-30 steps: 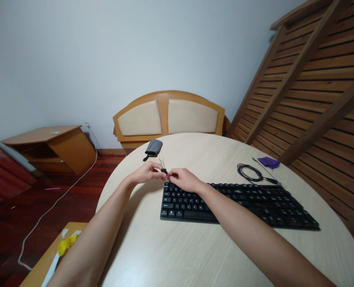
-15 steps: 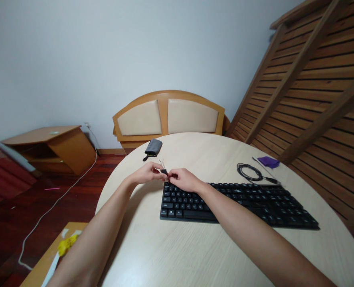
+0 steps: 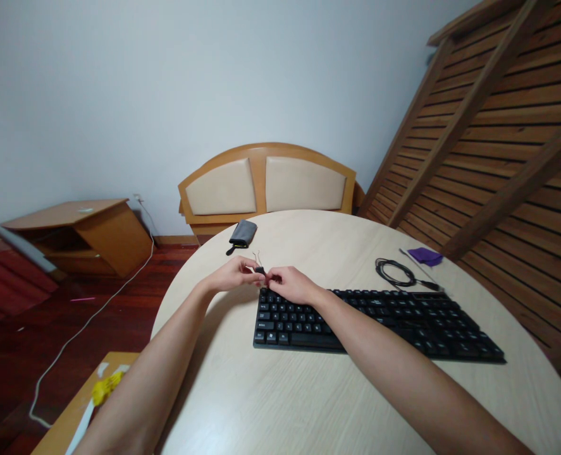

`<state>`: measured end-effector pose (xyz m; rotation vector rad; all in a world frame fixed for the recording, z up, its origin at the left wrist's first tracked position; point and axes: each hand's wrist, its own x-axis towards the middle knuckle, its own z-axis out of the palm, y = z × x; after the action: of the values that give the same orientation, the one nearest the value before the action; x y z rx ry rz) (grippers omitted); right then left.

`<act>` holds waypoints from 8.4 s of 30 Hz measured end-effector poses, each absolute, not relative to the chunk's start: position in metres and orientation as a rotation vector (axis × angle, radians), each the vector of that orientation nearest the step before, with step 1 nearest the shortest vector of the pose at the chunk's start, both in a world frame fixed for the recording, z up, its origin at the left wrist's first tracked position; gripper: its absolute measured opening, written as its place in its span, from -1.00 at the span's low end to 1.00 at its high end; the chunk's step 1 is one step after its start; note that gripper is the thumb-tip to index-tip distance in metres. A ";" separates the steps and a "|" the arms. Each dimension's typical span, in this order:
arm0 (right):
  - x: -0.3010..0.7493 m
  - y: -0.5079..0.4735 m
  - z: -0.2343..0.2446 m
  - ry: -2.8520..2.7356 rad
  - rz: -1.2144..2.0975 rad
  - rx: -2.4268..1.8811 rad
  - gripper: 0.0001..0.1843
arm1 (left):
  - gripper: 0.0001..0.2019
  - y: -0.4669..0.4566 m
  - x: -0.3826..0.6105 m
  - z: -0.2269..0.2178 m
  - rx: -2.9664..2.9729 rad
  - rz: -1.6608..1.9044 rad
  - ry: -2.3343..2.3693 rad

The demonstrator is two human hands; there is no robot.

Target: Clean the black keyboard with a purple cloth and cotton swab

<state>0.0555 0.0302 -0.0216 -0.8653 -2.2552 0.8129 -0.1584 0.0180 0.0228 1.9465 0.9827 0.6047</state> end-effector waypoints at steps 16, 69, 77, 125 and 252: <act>0.057 0.027 -0.019 -2.299 0.940 -0.816 -0.79 | -0.54 0.020 -0.160 0.020 1.918 0.506 1.043; 0.054 0.036 -0.028 -1.935 1.106 -0.727 -0.70 | -0.50 0.031 -0.153 0.002 1.901 0.816 1.072; 0.055 0.033 -0.024 -1.989 1.033 -0.740 -0.81 | -0.51 0.031 -0.152 0.003 1.880 0.824 1.109; 0.058 0.058 -0.003 -2.331 0.484 -1.325 -0.81 | -0.69 0.040 -0.161 -0.013 2.223 0.652 1.495; 0.097 0.036 0.013 -2.599 0.361 -1.084 -0.71 | -0.65 0.014 -0.126 0.003 1.996 0.868 1.063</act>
<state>0.0975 0.0365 0.0133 -1.0837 -2.5995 0.3609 -0.1263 0.0140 0.0032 1.9958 1.0631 0.8683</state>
